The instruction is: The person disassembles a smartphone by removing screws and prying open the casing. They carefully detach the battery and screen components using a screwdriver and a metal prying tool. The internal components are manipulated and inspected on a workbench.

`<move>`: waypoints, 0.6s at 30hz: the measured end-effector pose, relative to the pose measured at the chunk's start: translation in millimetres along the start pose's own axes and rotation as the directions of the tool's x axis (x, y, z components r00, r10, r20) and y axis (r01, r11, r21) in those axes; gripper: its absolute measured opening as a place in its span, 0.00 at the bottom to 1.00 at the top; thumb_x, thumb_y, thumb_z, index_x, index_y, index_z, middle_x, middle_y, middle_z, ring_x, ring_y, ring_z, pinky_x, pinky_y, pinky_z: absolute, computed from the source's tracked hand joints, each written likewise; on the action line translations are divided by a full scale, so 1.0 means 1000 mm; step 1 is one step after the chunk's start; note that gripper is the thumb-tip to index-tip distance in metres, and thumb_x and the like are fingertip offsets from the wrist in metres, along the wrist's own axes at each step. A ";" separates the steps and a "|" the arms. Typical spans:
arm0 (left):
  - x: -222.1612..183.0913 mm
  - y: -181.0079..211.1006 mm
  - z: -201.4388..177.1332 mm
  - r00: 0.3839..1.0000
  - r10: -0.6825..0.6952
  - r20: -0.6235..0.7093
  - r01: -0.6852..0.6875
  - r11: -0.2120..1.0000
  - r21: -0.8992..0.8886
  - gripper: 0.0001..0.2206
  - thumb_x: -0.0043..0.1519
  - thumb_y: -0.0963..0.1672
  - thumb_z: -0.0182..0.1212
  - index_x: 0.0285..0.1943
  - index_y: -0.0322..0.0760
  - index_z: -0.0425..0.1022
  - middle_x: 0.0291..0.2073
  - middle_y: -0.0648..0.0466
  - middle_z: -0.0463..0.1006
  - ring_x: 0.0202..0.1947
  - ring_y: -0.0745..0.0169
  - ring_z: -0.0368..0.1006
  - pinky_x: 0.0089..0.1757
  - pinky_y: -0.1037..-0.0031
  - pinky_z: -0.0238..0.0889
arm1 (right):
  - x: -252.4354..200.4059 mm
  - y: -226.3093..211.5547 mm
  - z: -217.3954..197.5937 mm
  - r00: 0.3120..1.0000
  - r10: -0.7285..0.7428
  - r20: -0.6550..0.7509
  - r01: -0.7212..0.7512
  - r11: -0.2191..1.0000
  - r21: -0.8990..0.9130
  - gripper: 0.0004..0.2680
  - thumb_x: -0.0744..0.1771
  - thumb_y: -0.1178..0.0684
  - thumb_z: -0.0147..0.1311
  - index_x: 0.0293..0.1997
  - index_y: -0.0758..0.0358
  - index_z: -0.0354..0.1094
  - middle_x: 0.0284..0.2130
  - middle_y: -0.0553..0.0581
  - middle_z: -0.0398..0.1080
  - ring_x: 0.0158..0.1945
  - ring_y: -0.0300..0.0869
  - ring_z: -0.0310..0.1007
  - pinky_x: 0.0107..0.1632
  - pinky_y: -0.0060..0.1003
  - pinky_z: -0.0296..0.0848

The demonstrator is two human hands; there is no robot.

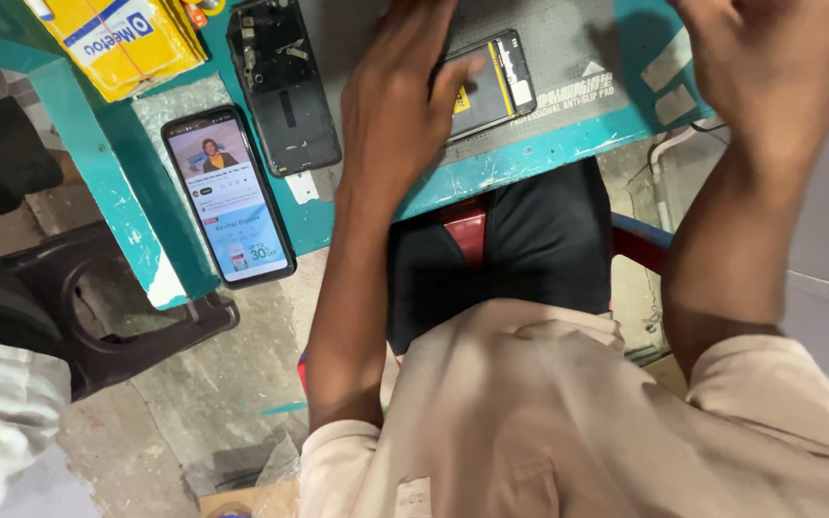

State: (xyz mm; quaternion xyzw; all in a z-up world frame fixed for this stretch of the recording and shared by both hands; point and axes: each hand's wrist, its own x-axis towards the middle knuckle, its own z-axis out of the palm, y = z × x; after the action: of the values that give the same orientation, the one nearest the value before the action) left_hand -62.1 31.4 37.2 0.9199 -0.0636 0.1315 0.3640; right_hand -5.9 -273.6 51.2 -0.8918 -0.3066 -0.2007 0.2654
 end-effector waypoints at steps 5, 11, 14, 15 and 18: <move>-0.030 -0.019 0.005 0.991 0.103 0.085 -0.120 0.967 0.226 0.38 0.59 0.58 0.71 0.68 0.25 0.69 0.69 0.39 0.66 0.74 0.41 0.55 0.70 0.43 0.42 | -0.014 -0.009 0.035 0.989 0.047 -0.139 -0.052 0.998 -0.037 0.10 0.69 0.65 0.66 0.54 0.71 0.71 0.46 0.63 0.68 0.49 0.53 0.72 0.45 0.45 0.74; -0.038 -0.029 0.016 0.992 0.076 0.101 -0.092 0.982 0.165 0.41 0.57 0.58 0.75 0.70 0.28 0.65 0.75 0.41 0.58 0.79 0.44 0.47 0.73 0.41 0.28 | -0.023 -0.026 0.052 0.989 0.095 -0.109 -0.112 0.980 -0.162 0.08 0.69 0.63 0.65 0.52 0.65 0.73 0.51 0.62 0.65 0.59 0.55 0.63 0.58 0.51 0.60; -0.031 -0.032 0.017 0.993 0.033 0.112 -0.046 0.992 0.118 0.42 0.51 0.58 0.79 0.66 0.30 0.65 0.74 0.39 0.57 0.77 0.40 0.46 0.71 0.39 0.24 | -0.023 -0.046 0.052 0.982 0.189 -0.022 -0.190 0.977 -0.097 0.09 0.70 0.55 0.63 0.56 0.63 0.75 0.52 0.58 0.66 0.60 0.51 0.61 0.63 0.48 0.55; -0.030 -0.032 0.017 0.993 0.022 0.115 -0.035 0.993 0.109 0.41 0.49 0.57 0.80 0.65 0.31 0.65 0.73 0.39 0.57 0.77 0.39 0.46 0.70 0.38 0.23 | -0.021 -0.054 0.051 0.974 0.225 0.027 -0.223 0.973 -0.058 0.10 0.71 0.52 0.63 0.57 0.62 0.75 0.52 0.56 0.67 0.60 0.50 0.61 0.63 0.47 0.54; -0.031 -0.033 0.014 0.994 0.053 0.093 -0.060 0.996 0.072 0.40 0.50 0.56 0.81 0.64 0.35 0.66 0.68 0.45 0.63 0.76 0.42 0.50 0.71 0.37 0.22 | -0.011 -0.080 0.056 0.961 0.223 0.163 -0.220 0.975 -0.036 0.15 0.72 0.45 0.67 0.60 0.63 0.74 0.53 0.55 0.68 0.59 0.50 0.61 0.61 0.48 0.51</move>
State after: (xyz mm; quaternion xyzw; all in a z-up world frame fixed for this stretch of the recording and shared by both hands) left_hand -81.9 46.0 -3.0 0.9357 -0.1013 0.1023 0.3221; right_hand -55.6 -191.8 30.0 -0.9364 -0.2242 -0.0972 0.2519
